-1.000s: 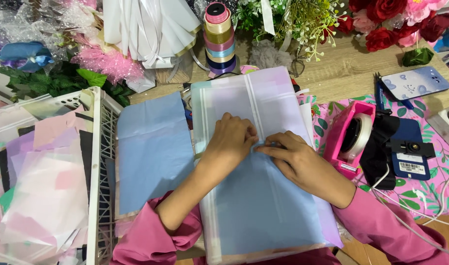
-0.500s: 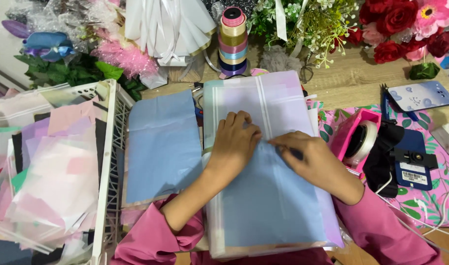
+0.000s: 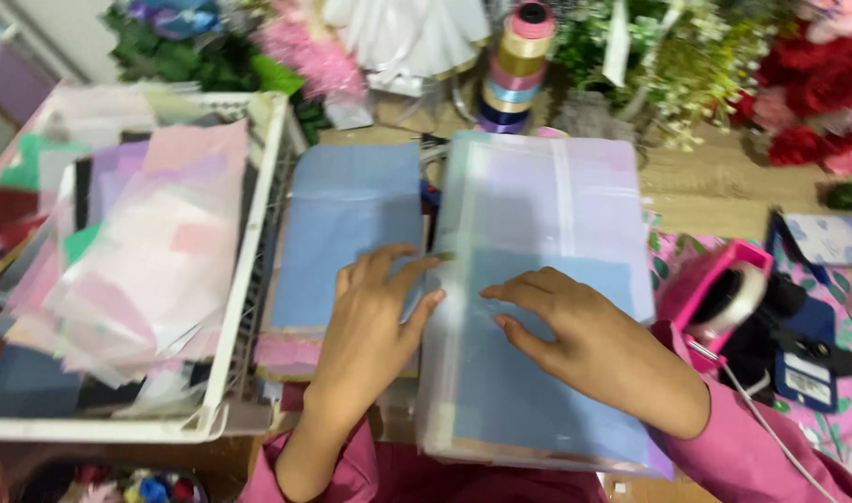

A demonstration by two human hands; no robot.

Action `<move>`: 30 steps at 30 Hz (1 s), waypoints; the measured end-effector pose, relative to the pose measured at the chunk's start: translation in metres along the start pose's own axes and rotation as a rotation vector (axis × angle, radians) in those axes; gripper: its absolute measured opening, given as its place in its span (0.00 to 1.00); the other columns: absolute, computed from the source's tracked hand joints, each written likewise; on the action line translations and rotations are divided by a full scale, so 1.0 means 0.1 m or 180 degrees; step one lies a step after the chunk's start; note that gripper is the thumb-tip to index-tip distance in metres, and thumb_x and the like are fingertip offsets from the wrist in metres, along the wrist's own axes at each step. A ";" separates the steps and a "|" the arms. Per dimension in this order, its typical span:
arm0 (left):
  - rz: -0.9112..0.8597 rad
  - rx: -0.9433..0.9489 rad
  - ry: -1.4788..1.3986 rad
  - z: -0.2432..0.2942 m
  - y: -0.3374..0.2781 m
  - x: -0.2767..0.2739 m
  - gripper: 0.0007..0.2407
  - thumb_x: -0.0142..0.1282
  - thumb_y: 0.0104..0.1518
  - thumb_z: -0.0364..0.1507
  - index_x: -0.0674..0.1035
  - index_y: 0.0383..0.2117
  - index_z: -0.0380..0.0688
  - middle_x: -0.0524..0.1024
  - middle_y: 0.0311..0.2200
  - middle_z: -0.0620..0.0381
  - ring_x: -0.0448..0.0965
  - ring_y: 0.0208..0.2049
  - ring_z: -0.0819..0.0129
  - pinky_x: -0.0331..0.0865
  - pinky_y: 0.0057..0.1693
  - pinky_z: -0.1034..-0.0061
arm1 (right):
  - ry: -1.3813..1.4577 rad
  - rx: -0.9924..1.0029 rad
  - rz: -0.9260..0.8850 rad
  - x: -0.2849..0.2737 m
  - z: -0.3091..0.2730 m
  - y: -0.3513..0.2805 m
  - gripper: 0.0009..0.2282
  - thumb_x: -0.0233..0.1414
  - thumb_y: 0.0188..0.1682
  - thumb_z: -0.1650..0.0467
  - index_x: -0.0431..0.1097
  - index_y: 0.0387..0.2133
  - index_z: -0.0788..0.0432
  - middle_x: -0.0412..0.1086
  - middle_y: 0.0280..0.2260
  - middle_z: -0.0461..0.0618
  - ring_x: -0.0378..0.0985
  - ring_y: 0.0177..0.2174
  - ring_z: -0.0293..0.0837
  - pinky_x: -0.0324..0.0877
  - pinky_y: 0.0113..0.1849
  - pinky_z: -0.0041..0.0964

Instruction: The person wraps a rectangular box with light blue tissue paper and secures it with clear tape. They fold the paper edges neatly and apply tape to seal the package, then flip it over to wrap the other side.

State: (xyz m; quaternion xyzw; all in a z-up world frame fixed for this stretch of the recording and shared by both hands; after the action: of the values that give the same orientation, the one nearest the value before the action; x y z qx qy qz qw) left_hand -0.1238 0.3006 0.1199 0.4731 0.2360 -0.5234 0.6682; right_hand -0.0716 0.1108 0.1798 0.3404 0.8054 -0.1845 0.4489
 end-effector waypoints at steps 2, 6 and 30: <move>0.0215 -0.0264 -0.0070 -0.20 -0.18 -0.03 0.15 0.51 0.63 0.38 0.79 0.50 0.46 0.72 0.52 0.51 0.71 0.55 0.53 0.62 0.57 0.57 | -0.0041 -0.0253 -0.0088 0.14 -0.02 0.03 0.14 0.51 0.52 0.66 0.75 0.49 0.52 0.77 0.43 0.49 0.82 0.44 0.48 0.75 0.44 0.43; 0.0473 -0.0506 -0.0255 -0.63 -0.53 0.05 0.15 0.56 0.57 0.26 0.77 0.51 0.45 0.72 0.53 0.50 0.70 0.56 0.51 0.62 0.59 0.55 | -0.0204 -0.0919 -0.0067 0.41 -0.16 0.22 0.14 0.51 0.53 0.68 0.73 0.50 0.56 0.75 0.43 0.50 0.76 0.47 0.46 0.70 0.48 0.41; 0.1442 -0.0488 -0.0502 -0.92 -1.00 0.22 0.04 0.58 0.62 0.29 0.83 0.39 0.50 0.79 0.35 0.63 0.79 0.41 0.66 0.63 0.49 0.68 | -0.1612 -0.1283 -0.0044 1.59 0.05 0.87 0.19 0.51 0.47 0.72 0.72 0.53 0.52 0.66 0.59 0.58 0.72 0.51 0.56 0.67 0.52 0.48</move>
State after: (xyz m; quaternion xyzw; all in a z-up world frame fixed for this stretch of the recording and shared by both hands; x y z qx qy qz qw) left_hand -0.1922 0.3711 0.0230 0.4196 0.1100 -0.3762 0.8188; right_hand -0.0649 0.2295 0.0427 0.1825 0.6907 -0.1033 0.6921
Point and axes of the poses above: each hand's wrist, its own y-axis towards the middle knuckle, its own x-axis out of the palm, z = x × y, the point moved 4 cm from there along y, towards the middle knuckle
